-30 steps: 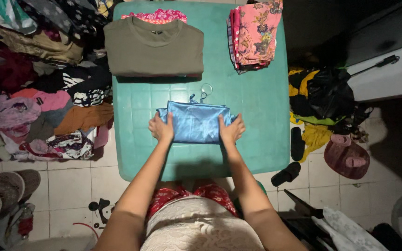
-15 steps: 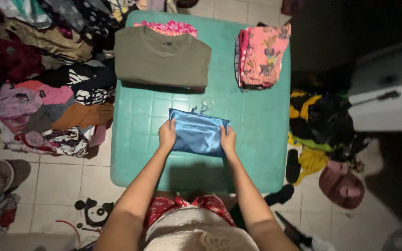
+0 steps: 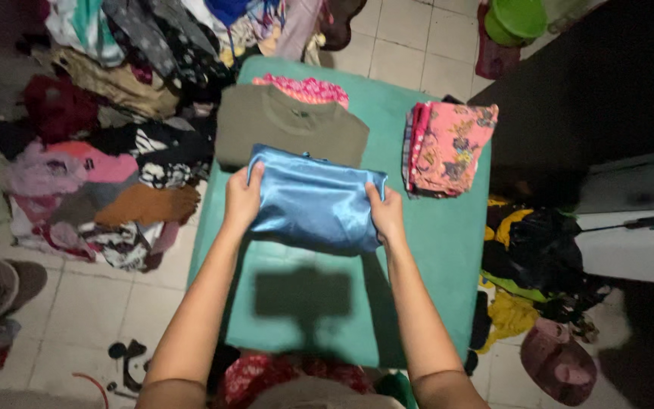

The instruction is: The person folds items of clothing including a green t-shirt, a blue garment, a pink patterned cloth, and a peach-colored top on a green surface.

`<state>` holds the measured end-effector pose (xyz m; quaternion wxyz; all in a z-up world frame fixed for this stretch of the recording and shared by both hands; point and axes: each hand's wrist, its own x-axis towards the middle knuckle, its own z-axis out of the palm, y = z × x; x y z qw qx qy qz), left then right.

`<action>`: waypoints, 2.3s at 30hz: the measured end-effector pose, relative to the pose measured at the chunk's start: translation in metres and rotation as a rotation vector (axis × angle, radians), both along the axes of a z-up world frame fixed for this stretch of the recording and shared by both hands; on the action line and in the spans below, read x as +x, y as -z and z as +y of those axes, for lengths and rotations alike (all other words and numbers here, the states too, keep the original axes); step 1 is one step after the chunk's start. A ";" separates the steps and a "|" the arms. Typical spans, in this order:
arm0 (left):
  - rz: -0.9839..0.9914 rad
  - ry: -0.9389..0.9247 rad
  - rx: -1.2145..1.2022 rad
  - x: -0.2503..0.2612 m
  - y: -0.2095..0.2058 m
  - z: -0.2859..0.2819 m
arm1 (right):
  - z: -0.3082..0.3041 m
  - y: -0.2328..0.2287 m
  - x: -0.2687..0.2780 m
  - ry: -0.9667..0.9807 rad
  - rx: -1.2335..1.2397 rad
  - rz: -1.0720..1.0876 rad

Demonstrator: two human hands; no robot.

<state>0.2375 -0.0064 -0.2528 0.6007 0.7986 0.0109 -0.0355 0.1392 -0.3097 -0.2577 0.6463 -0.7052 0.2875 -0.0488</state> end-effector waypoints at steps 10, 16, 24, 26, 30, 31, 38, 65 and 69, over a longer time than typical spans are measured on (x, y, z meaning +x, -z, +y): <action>-0.224 -0.008 0.283 0.173 0.082 0.007 | 0.007 0.063 0.163 0.037 -0.522 -0.194; -0.192 -0.064 0.441 0.177 0.096 0.003 | 0.015 0.085 0.174 0.088 -0.655 -0.166; -0.319 -0.091 0.228 0.179 0.067 0.000 | 0.000 0.078 0.174 0.117 -0.563 -0.335; -0.331 -0.092 0.308 0.181 0.060 -0.001 | -0.003 0.084 0.175 0.086 -0.679 -0.265; -0.031 -0.029 0.617 0.176 0.028 -0.001 | 0.007 0.062 0.174 0.111 -0.612 -0.116; -0.113 -0.068 0.647 0.170 0.020 -0.002 | 0.011 0.046 0.171 0.125 -0.702 -0.097; -0.591 0.248 0.783 0.118 -0.004 -0.043 | 0.086 -0.029 0.154 -0.121 -1.117 -0.340; -0.500 0.085 0.519 -0.026 0.015 0.017 | 0.079 0.011 0.017 -0.053 -0.825 -0.465; -0.339 0.138 0.503 -0.133 0.020 0.041 | 0.125 0.021 -0.066 -0.339 -0.716 -0.509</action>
